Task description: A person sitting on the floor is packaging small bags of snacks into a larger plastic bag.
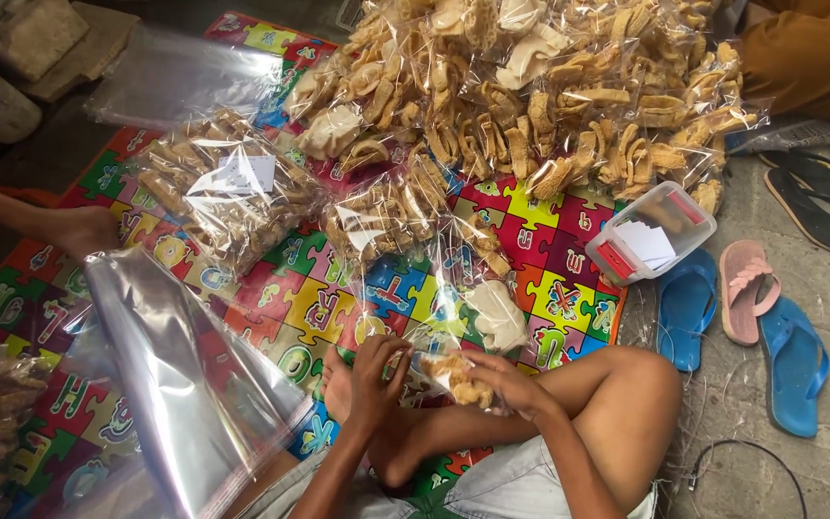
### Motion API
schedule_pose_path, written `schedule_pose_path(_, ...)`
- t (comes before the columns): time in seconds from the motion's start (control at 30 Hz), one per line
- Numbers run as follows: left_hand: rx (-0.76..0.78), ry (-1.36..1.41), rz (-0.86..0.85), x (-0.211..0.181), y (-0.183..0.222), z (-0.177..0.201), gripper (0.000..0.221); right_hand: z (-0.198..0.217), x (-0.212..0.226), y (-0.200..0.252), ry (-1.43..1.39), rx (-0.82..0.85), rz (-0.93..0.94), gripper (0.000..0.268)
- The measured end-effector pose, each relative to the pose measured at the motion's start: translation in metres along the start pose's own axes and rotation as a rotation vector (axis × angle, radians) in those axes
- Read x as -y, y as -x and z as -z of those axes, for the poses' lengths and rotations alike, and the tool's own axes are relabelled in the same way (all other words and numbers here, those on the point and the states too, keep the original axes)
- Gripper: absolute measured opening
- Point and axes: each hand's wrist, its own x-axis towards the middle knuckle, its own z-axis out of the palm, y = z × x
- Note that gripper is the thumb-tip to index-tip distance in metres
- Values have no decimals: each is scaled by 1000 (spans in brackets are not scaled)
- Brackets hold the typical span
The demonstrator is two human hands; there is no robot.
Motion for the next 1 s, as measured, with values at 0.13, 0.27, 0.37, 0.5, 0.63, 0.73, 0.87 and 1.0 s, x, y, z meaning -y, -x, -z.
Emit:
schedule_pose_path(0.13,11,-71,-127,-6,0,-5,15,-20,11,3,-228,-205,72,61)
schedule_pose_path(0.27,56,-93,-204,-6,6,-8,18,-36,-6,-8,-457,18,61,65)
schedule_pose_path(0.37,85,-101,-232,-4,7,-3,20,-35,-13,-25,-491,2,70,63)
schedule_pose_path(0.5,-101,-112,-319,-6,2,-9,7,-103,58,-4,-188,-442,175,80)
schedule_pose_path(0.63,-127,-131,-368,4,3,-11,8,-89,11,-69,14,-461,363,72)
schedule_pose_path(0.73,-128,-131,-363,3,2,-5,10,-105,30,-101,-155,-665,381,76)
schedule_pose_path(0.87,-97,-138,-384,-11,-3,2,11,-59,8,-207,-302,-998,404,47)
schedule_pose_path(1.0,-73,-107,-421,-10,-7,3,10,-51,7,-259,-249,-1029,470,37)
